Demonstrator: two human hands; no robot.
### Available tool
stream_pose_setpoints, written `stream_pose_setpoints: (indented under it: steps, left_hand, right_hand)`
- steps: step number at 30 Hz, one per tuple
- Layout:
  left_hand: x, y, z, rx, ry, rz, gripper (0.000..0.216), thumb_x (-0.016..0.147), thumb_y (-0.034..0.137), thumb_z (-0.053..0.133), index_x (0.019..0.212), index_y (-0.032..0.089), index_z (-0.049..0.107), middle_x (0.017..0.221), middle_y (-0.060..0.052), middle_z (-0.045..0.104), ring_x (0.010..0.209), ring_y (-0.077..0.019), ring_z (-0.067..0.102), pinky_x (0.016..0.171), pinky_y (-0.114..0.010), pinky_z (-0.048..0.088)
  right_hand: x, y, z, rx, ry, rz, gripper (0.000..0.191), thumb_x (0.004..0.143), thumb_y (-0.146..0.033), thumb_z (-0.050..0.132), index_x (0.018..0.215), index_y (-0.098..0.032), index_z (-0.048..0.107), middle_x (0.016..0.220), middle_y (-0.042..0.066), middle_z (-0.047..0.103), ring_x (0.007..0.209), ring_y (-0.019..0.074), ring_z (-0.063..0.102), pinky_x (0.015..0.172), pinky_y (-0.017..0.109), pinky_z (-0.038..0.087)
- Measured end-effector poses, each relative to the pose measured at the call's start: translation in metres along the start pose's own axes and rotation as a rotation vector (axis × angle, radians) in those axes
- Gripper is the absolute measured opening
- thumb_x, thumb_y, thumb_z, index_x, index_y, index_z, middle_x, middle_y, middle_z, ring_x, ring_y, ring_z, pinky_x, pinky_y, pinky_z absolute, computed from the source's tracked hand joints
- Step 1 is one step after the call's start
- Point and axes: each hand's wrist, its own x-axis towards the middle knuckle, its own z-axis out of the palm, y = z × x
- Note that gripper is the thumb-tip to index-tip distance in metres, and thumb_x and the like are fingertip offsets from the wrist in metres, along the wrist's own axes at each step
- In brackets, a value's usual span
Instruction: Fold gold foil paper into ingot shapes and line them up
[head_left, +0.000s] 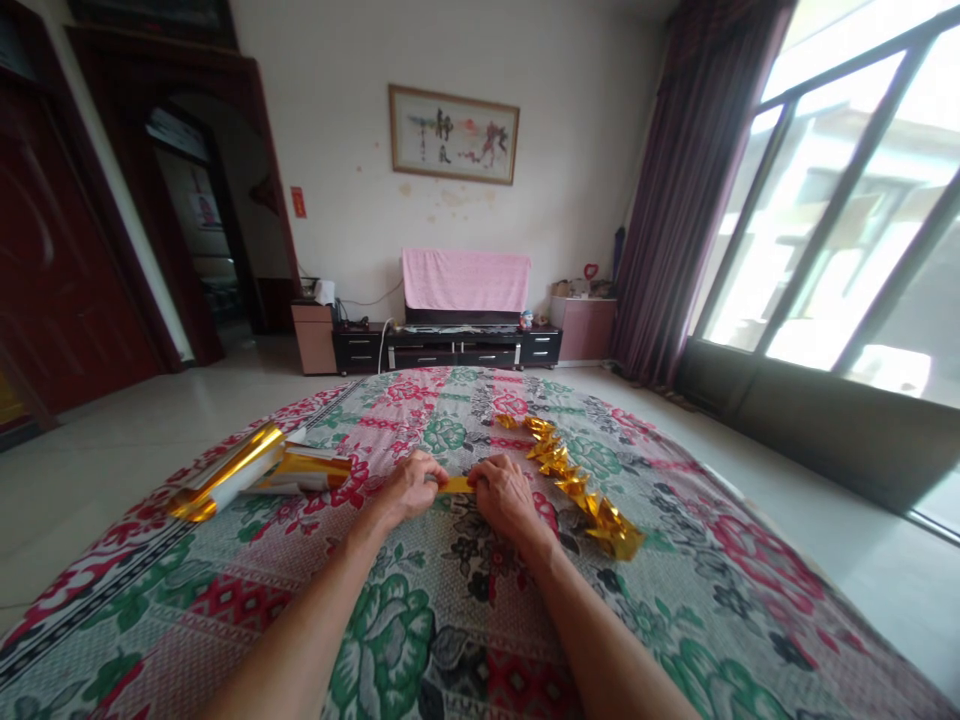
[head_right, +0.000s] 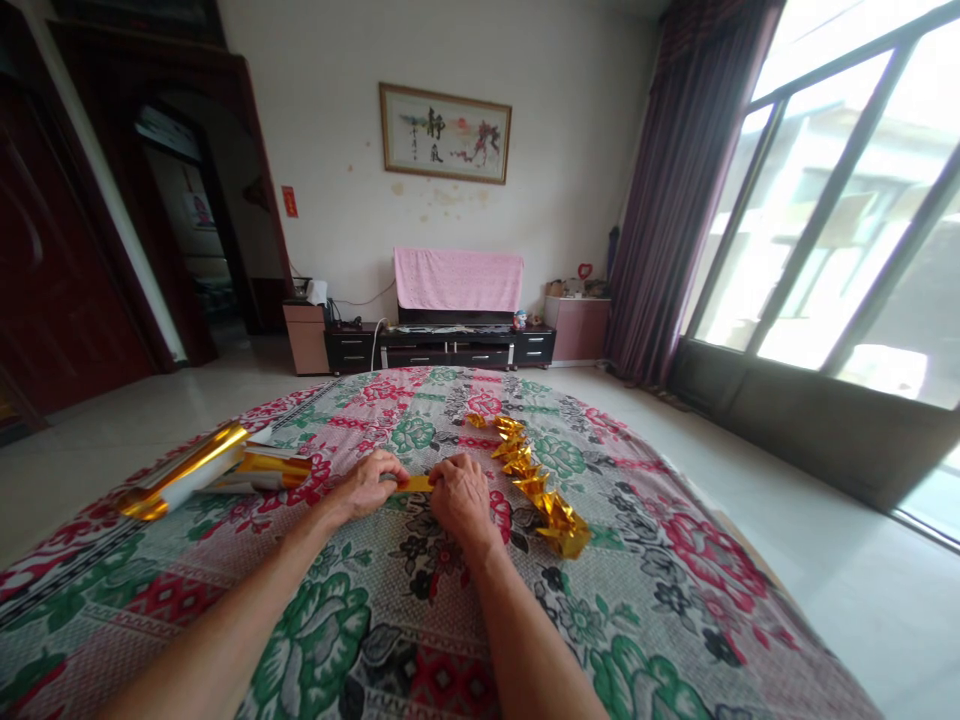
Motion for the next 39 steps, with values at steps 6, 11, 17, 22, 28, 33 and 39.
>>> stream_pose_setpoints:
  steps: [6,11,17,22,28,33,39]
  left_hand:
    - [-0.002,0.02,0.006,0.087,0.09,-0.057,0.014,0.07,0.026,0.053,0.065,0.019,0.064,0.078,-0.004,0.059,0.078,-0.0163,0.055,0.078,-0.03,0.044]
    - [-0.003,0.021,0.01,0.161,0.122,-0.055,0.008,0.065,0.026,0.06,0.067,0.018,0.062,0.077,-0.004,0.057,0.077,-0.0167,0.054,0.075,-0.029,0.044]
    - [-0.003,0.007,0.003,0.049,0.084,0.027,0.019,0.064,0.012,0.056,0.08,0.019,0.065,0.086,-0.004,0.059,0.086,-0.0162,0.055,0.082,-0.029,0.045]
    - [-0.006,0.011,0.003,0.053,0.097,0.059,0.016,0.067,0.014,0.056,0.079,0.018,0.066,0.086,-0.005,0.06,0.085,-0.0163,0.056,0.082,-0.029,0.045]
    - [-0.006,0.015,0.0,0.057,0.104,0.081,0.016,0.065,0.01,0.055,0.076,0.018,0.064,0.084,-0.004,0.061,0.084,-0.0163,0.055,0.082,-0.029,0.045]
    - [-0.006,0.012,0.002,0.026,0.123,0.102,0.016,0.065,0.012,0.057,0.079,0.017,0.064,0.084,-0.004,0.062,0.083,-0.0163,0.056,0.081,-0.029,0.045]
    - [-0.005,0.017,0.0,-0.045,0.151,0.109,0.012,0.07,0.012,0.054,0.073,0.018,0.064,0.075,-0.001,0.063,0.071,-0.0127,0.058,0.068,-0.023,0.045]
  right_hand:
    - [-0.002,-0.001,0.002,-0.013,0.037,0.015,0.022,0.081,-0.019,0.046,0.082,-0.025,0.066,0.095,0.003,0.057,0.085,0.0156,0.049,0.074,0.026,0.033]
    - [-0.002,-0.001,0.002,-0.025,0.024,0.006,0.022,0.081,-0.016,0.045,0.084,-0.024,0.066,0.095,0.003,0.056,0.086,0.0152,0.049,0.075,0.025,0.033]
    - [-0.002,0.0,0.001,-0.048,0.033,0.0,0.024,0.08,-0.018,0.045,0.093,-0.026,0.063,0.096,0.004,0.057,0.085,0.0168,0.049,0.073,0.027,0.033]
    - [-0.003,-0.001,0.002,-0.028,0.055,-0.007,0.024,0.08,-0.018,0.044,0.092,-0.023,0.064,0.097,0.005,0.057,0.087,0.0175,0.049,0.077,0.027,0.033]
    - [-0.003,-0.003,0.002,-0.02,0.096,0.006,0.018,0.074,-0.017,0.049,0.085,-0.02,0.063,0.094,0.005,0.059,0.084,0.0179,0.049,0.075,0.027,0.033]
    - [-0.002,0.0,0.005,0.027,0.128,-0.003,0.014,0.073,-0.015,0.051,0.078,-0.019,0.063,0.086,0.005,0.06,0.082,0.0165,0.051,0.076,0.025,0.034]
    - [0.001,0.004,0.009,0.125,0.192,-0.056,0.017,0.074,-0.016,0.051,0.084,-0.02,0.063,0.084,0.004,0.062,0.078,0.015,0.055,0.072,0.024,0.036]
